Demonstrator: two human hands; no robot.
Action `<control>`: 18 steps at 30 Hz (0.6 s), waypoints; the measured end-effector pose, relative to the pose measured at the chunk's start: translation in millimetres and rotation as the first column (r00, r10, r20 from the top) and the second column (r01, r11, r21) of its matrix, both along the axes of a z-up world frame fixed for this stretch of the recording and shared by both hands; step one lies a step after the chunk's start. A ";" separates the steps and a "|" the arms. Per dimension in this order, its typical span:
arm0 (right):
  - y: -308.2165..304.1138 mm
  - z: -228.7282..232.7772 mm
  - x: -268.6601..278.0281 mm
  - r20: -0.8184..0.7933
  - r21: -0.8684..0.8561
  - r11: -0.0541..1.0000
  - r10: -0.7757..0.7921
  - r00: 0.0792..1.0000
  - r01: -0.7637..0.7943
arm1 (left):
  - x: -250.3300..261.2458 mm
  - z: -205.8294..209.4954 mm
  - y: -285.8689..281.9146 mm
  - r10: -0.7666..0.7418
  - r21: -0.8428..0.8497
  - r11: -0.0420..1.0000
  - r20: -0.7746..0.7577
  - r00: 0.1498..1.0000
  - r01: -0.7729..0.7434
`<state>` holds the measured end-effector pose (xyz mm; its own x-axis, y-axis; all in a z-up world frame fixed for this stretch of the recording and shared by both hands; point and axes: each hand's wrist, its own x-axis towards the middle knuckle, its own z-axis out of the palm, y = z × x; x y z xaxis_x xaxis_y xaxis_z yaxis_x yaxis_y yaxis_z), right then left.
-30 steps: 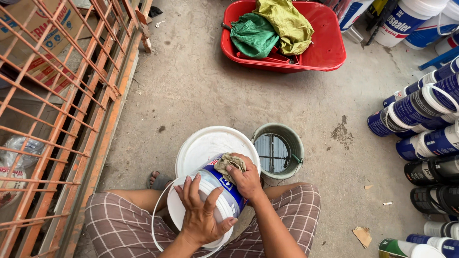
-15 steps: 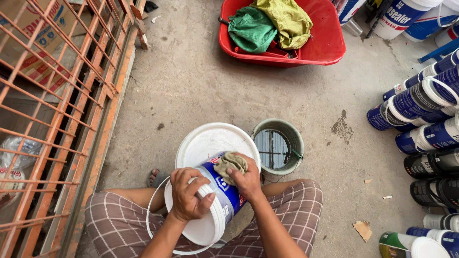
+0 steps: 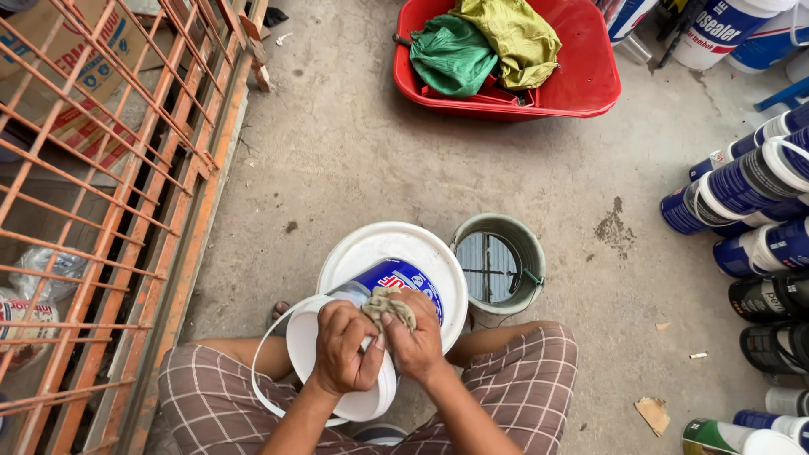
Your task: The person wipes a white paint bucket lid with a cloth dipped in a bucket of water. The person then picks up a paint bucket and places it on a shelf.
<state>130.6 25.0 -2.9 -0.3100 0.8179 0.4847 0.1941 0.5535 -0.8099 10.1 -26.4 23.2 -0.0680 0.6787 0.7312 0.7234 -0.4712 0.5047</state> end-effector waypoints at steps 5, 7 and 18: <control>43.9 12.2 8.8 0.019 -0.165 0.986 0.000 1.000 0.003 | 2.9 -12.0 -5.1 0.002 0.046 0.999 -0.002 1.000 -0.002; 24.9 11.1 7.4 0.021 -0.261 0.965 -0.014 1.000 0.019 | 6.1 -10.2 -3.4 0.019 0.049 0.999 0.003 1.000 -0.020; 13.3 22.8 -4.3 0.081 -0.387 0.922 0.045 0.996 -0.010 | 7.2 -7.2 8.9 -0.058 0.081 0.995 0.033 0.998 0.055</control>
